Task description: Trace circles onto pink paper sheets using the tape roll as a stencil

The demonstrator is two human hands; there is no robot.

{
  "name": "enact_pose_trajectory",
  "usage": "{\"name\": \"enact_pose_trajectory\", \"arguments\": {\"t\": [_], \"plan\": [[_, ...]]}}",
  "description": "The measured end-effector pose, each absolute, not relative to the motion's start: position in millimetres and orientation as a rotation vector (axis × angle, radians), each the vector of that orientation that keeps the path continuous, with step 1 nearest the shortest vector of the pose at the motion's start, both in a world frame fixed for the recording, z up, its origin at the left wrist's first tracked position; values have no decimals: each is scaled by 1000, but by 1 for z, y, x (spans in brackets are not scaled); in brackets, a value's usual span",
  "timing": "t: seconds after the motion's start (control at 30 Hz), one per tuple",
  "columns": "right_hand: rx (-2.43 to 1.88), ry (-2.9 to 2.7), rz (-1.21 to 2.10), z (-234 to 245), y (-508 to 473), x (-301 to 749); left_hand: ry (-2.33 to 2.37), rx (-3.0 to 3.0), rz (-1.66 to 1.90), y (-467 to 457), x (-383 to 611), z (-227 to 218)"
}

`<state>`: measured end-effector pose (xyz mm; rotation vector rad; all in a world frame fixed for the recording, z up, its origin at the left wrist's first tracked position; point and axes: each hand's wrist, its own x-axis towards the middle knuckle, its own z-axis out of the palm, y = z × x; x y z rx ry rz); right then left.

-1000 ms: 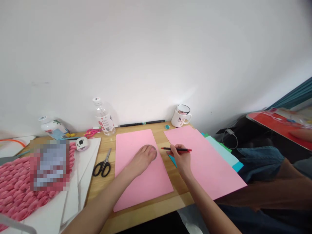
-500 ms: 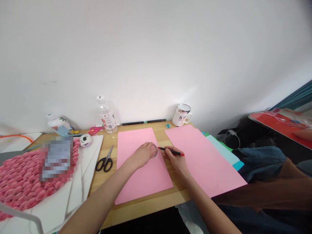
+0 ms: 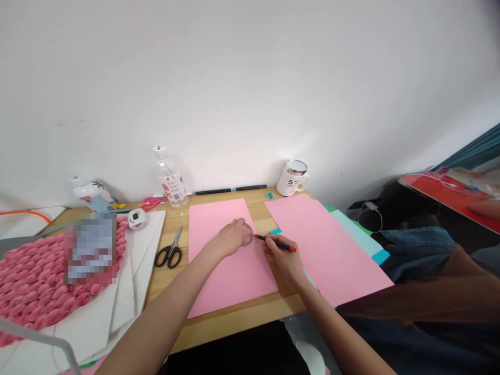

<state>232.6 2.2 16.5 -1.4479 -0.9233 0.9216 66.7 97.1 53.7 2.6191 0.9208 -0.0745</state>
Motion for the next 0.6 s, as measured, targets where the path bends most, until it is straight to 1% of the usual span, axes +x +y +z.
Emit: {"name": "enact_pose_trajectory", "arguments": {"t": [0.17,0.37,0.6], "plan": [[-1520,-1034,739,17,-20,213,909,2618,-34,96,68,56],[-1425,-1262,672,22,-36,196,973,2600,-94,95,71,67],[-1262,-1582,662,25,-38,203,1085,2522,-120,93,74,74]]}}
